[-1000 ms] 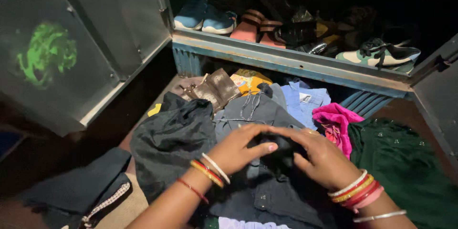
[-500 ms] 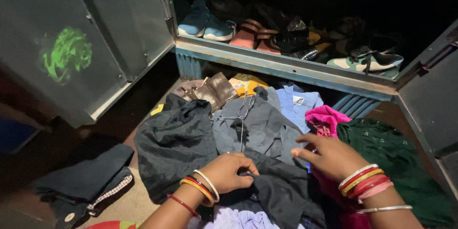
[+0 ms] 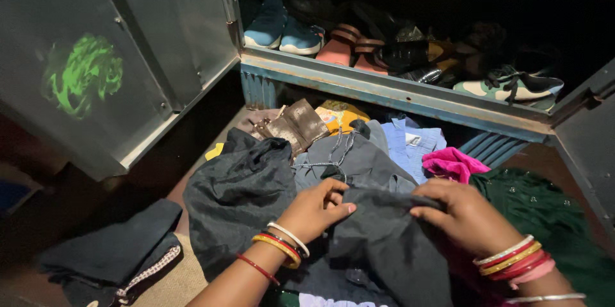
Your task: The person sits on the floor in front of an open metal wardrobe and folds several garments by hand. They handle a pink top, a green top, and a dark jacket, folding each item and placing it back into the wardrobe.
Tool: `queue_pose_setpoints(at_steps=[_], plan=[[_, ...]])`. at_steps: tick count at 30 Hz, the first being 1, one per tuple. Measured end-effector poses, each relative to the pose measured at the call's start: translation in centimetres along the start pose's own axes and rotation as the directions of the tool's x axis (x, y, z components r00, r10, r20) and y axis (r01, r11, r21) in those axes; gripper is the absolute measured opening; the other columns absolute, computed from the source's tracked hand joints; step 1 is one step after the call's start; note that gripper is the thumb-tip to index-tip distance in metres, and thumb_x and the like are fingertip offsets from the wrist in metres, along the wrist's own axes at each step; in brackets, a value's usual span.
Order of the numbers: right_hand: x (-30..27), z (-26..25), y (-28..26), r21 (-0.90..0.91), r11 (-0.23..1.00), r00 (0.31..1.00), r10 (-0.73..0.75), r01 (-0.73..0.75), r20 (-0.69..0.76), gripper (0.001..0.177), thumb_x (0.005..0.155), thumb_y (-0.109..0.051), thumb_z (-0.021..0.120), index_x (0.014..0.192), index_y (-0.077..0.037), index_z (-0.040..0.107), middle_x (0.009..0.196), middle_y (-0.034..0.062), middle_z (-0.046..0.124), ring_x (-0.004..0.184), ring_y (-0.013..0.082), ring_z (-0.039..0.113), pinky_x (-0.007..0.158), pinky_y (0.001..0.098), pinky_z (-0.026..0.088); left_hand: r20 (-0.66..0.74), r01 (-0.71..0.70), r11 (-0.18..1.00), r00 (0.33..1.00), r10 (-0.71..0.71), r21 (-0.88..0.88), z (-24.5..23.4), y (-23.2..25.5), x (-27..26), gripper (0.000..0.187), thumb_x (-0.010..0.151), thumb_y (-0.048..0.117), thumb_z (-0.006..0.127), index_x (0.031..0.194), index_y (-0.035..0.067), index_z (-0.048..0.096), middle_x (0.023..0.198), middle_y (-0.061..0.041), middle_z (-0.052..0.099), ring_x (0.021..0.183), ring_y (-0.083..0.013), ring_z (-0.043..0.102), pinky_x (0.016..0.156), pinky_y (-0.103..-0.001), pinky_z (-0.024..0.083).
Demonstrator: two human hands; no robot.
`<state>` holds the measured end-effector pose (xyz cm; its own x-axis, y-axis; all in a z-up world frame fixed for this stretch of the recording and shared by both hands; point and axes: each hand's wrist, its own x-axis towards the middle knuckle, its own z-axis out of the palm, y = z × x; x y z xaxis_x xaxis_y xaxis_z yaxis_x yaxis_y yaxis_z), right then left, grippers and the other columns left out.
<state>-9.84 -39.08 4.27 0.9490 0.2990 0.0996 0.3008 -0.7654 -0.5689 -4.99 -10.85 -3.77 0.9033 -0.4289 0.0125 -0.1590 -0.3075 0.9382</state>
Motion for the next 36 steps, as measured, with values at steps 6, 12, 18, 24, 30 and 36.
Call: queue_pose_setpoints(at_steps=[6, 12, 18, 24, 30, 36], plan=[[-0.3, -0.6, 0.4, 0.07, 0.993, 0.976, 0.11, -0.099, -0.187, 0.024, 0.077, -0.012, 0.076, 0.1, -0.005, 0.075, 0.087, 0.0042, 0.072, 0.08, 0.0188, 0.07, 0.074, 0.0304, 0.056, 0.051, -0.056, 0.925, 0.995, 0.081, -0.376, -0.1, 0.6, 0.7, 0.055, 0.085, 0.011, 0.079, 0.135, 0.007, 0.057, 0.097, 0.0, 0.068, 0.082, -0.0021, 0.062, 0.074, -0.02, 0.052], [-0.1, -0.9, -0.8, 0.009, 0.997, 0.996, 0.082, -0.082, -0.02, 0.031, 0.075, -0.015, 0.078, 0.106, -0.01, 0.076, 0.095, 0.0024, 0.072, 0.091, 0.0171, 0.069, 0.081, 0.0299, 0.057, -0.022, -0.075, 0.933, 0.997, 0.072, -0.352, 0.0, 2.0, -0.2, 0.049, 0.085, 0.005, 0.076, 0.131, 0.013, 0.062, 0.099, 0.007, 0.066, 0.073, -0.0028, 0.052, 0.07, -0.02, 0.048], [-0.4, -0.1, -4.0, 0.053, 0.997, 0.997, -0.046, 0.049, -0.069, 0.053, 0.073, -0.024, 0.083, 0.122, -0.009, 0.07, 0.12, 0.0051, 0.074, 0.111, 0.0197, 0.068, 0.093, 0.0323, 0.049, -0.067, -0.2, 0.955, 0.98, 0.189, -0.219, 1.0, 2.5, -0.8, 0.016, 0.088, 0.001, 0.073, 0.103, 0.006, 0.072, 0.094, 0.001, 0.075, 0.081, -0.0026, 0.065, 0.072, -0.021, 0.052], [0.0, 2.2, -5.4, 0.118, 0.991, 0.996, 0.065, -0.057, -0.063, 0.036, 0.076, -0.027, 0.082, 0.107, -0.01, 0.076, 0.1, 0.0016, 0.081, 0.096, 0.017, 0.072, 0.087, 0.0303, 0.057, 0.034, -0.283, 0.919, 0.952, 0.304, -0.275, 1.4, 4.6, -2.2, 0.042, 0.088, -0.006, 0.067, 0.126, 0.011, 0.068, 0.106, 0.001, 0.073, 0.091, -0.0044, 0.067, 0.083, -0.022, 0.056], [0.1, 2.5, -4.1, 0.107, 0.991, 0.994, 0.084, -0.076, -0.074, 0.039, 0.074, -0.024, 0.084, 0.108, -0.009, 0.075, 0.089, 0.0037, 0.076, 0.085, 0.0169, 0.07, 0.077, 0.0311, 0.056, 0.111, -0.238, 0.96, 0.961, 0.255, -0.146, 0.3, 6.5, -3.0, 0.078, 0.081, -0.008, 0.069, 0.15, 0.023, 0.053, 0.113, -0.003, 0.065, 0.084, -0.0098, 0.059, 0.074, -0.026, 0.054], [0.2, 3.5, -2.9, 0.275, 0.948, 0.967, 0.207, -0.161, -0.148, 0.026, 0.082, -0.022, 0.078, 0.1, -0.003, 0.077, 0.089, 0.0046, 0.077, 0.081, 0.015, 0.072, 0.075, 0.0301, 0.057, 0.147, -0.269, 0.946, 0.944, 0.296, -0.182, 0.1, 5.1, -2.1, 0.066, 0.085, -0.001, 0.071, 0.146, 0.019, 0.055, 0.12, -0.005, 0.071, 0.093, -0.0123, 0.067, 0.088, -0.028, 0.056]])
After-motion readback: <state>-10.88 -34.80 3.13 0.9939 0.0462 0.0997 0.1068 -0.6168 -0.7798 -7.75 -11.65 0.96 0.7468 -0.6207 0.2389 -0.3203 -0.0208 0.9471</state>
